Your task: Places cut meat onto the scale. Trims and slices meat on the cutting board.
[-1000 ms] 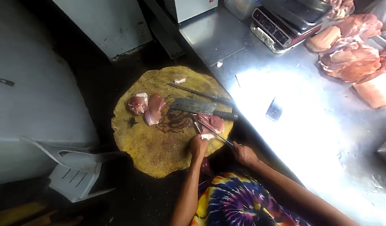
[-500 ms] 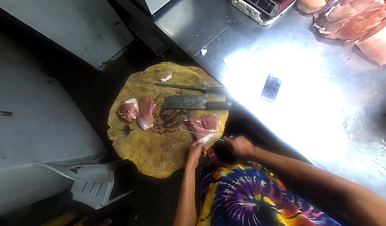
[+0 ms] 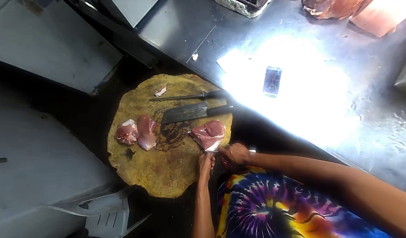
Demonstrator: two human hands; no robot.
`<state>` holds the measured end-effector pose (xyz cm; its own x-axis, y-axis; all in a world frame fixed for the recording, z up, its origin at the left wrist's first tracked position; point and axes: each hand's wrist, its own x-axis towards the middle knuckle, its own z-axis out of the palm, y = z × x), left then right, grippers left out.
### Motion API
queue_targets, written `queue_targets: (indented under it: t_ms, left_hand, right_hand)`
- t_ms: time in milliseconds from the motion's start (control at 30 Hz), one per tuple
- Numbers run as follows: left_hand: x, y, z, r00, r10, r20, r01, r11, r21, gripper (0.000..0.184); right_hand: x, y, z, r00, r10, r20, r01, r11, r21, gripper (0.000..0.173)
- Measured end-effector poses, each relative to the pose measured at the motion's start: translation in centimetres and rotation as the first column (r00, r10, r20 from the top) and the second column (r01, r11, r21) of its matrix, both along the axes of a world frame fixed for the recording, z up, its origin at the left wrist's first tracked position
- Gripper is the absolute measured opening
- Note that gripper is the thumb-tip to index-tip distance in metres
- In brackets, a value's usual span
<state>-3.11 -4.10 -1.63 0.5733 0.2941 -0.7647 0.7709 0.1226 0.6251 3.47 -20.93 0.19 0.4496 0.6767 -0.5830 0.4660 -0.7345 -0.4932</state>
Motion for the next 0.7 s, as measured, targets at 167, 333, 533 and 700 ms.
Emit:
queue_targets:
  t_ms: [167, 333, 533, 700]
  left_hand:
    - [0.0, -0.5, -0.3, 0.995, 0.095, 0.021, -0.095, 0.995, 0.014, 0.031]
    - [0.1, -0.9, -0.3, 0.983, 0.179, 0.029, -0.179, 0.984, -0.015, 0.031]
    - [0.0, -0.8, -0.4, 0.985, 0.16, 0.07, -0.159, 0.987, -0.019, 0.028]
    - [-0.2, 0.4, -1.1, 0.997, -0.051, 0.062, 0.045, 0.994, 0.098, 0.026]
  right_hand:
    - [-0.6, -1.4, -1.4, 1.0, -0.019, 0.007, 0.019, 0.999, -0.033, 0.038]
    - [-1.5, -4.7, -2.2, 0.996, -0.088, 0.021, 0.09, 0.991, -0.1, 0.037]
    - [-1.8, -9.9, -4.5, 0.985, -0.158, -0.067, 0.149, 0.982, -0.116, 0.037]
    - [-1.1, -10.4, -3.8, 0.983, -0.111, -0.149, 0.121, 0.991, 0.059, 0.04]
